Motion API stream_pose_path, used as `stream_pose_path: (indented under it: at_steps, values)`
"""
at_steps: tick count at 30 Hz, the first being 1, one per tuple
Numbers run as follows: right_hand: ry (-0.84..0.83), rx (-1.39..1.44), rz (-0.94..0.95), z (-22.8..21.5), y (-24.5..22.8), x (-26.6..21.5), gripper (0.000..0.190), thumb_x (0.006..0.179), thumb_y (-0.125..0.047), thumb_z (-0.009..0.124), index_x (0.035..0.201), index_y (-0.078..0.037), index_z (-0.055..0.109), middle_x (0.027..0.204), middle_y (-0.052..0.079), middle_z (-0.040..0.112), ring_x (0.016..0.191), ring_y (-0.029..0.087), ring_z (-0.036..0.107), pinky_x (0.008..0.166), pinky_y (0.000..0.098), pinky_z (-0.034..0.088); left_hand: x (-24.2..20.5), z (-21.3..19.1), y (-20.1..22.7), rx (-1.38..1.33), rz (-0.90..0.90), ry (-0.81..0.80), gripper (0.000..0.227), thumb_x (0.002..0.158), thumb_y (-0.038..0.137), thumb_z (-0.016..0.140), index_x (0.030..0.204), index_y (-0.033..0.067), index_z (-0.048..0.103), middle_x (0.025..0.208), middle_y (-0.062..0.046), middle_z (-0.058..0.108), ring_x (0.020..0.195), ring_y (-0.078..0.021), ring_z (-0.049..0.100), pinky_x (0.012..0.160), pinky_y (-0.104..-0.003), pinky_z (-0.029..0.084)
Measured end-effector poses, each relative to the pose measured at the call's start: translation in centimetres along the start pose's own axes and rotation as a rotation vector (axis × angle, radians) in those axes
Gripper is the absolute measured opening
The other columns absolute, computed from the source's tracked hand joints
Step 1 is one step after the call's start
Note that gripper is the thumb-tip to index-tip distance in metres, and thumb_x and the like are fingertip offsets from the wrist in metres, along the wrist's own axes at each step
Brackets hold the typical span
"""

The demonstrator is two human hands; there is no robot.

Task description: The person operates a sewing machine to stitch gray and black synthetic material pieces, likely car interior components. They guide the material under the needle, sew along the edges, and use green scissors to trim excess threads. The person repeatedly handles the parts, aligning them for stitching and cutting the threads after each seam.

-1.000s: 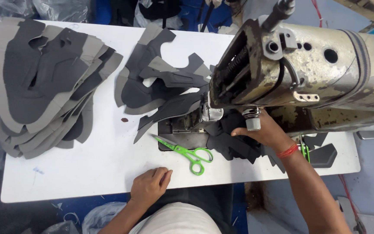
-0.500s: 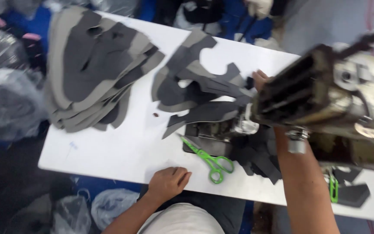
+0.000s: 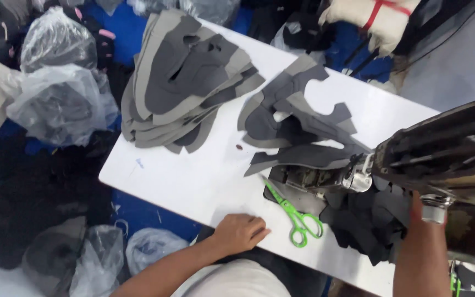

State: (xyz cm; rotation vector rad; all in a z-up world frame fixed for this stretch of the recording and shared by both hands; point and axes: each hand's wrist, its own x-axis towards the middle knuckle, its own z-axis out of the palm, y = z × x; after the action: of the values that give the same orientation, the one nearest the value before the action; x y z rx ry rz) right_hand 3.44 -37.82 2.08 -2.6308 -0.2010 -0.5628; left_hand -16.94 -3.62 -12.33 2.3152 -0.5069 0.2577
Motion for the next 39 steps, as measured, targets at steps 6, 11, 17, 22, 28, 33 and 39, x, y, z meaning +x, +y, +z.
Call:
stream_pose_path:
  at_steps: [6,11,17,22,28,33,39]
  values:
    - [0.296,0.096,0.191,-2.7,8.2,-15.9,0.027,0.108,0.008,0.066,0.132,0.002,0.055,0.101,0.02,0.064,0.081,0.024,0.061,0.069,0.0347,0.05,5.0,-5.0,-12.2,0.018,0.33,-0.06,0.015,0.096,0.026,0.069,0.103,0.0156,0.077,0.101,-0.004,0.077,0.09,-0.0239,0.073,0.074,-0.039,0.057]
    - [0.194,0.705,0.589,-3.6,13.9,-27.8,0.059,0.1,-0.002,0.064,0.154,-0.005,0.043,0.078,0.015,0.064,0.059,0.017,0.064,0.049,0.0302,0.052,14.3,-21.2,-18.2,0.51,-0.199,0.443,0.023,0.099,0.024,0.075,0.11,0.0055,0.068,0.112,-0.015,0.065,0.108,-0.0357,0.064,0.09,-0.046,0.051]
    - [0.099,0.666,0.925,2.3,29.6,-41.3,0.037,0.097,0.001,0.07,0.13,0.004,0.053,0.091,0.012,0.071,0.071,0.02,0.068,0.061,0.0383,0.058,15.8,-22.3,-29.6,0.56,-0.832,0.118,0.074,0.085,0.047,0.086,0.131,-0.0043,0.058,0.134,-0.032,0.052,0.119,-0.0498,0.054,0.095,-0.057,0.047]
    - [-0.006,0.804,0.793,3.0,15.2,-38.5,0.015,0.093,0.007,0.072,0.105,0.007,0.063,0.076,0.018,0.07,0.063,0.02,0.066,0.053,0.0315,0.052,17.6,-22.6,-25.7,0.537,-0.91,0.195,0.086,0.074,0.043,0.093,0.133,-0.007,0.054,0.13,-0.031,0.054,0.116,-0.0492,0.056,0.091,-0.056,0.049]
    - [-0.697,0.988,0.585,2.6,-3.2,-28.0,0.025,0.086,0.003,0.071,0.11,0.007,0.078,0.105,0.014,0.073,0.093,0.018,0.071,0.08,0.0291,0.058,16.8,-25.5,-20.1,0.158,-0.689,0.473,0.055,0.079,0.026,0.093,0.114,-0.0073,0.067,0.107,-0.021,0.071,0.095,-0.0329,0.068,0.082,-0.042,0.053]
    - [-0.94,0.951,0.419,3.9,-14.2,-22.4,0.028,0.086,-0.002,0.077,0.114,0.001,0.078,0.11,0.01,0.072,0.095,0.017,0.069,0.08,0.0292,0.057,13.2,-29.2,-7.6,-0.451,-0.544,0.499,0.034,0.097,0.017,0.081,0.122,-0.0055,0.075,0.107,-0.008,0.075,0.092,-0.0132,0.065,0.08,-0.03,0.052]
    - [-1.097,1.155,0.329,3.4,-19.6,-20.1,0.035,0.088,-0.014,0.08,0.12,-0.002,0.076,0.116,0.01,0.07,0.098,0.019,0.07,0.085,0.0305,0.056,3.7,-26.7,-0.4,-0.527,-0.662,0.461,0.041,0.081,0.013,0.082,0.119,-0.0009,0.071,0.114,-0.011,0.075,0.101,-0.0151,0.073,0.091,-0.031,0.059]
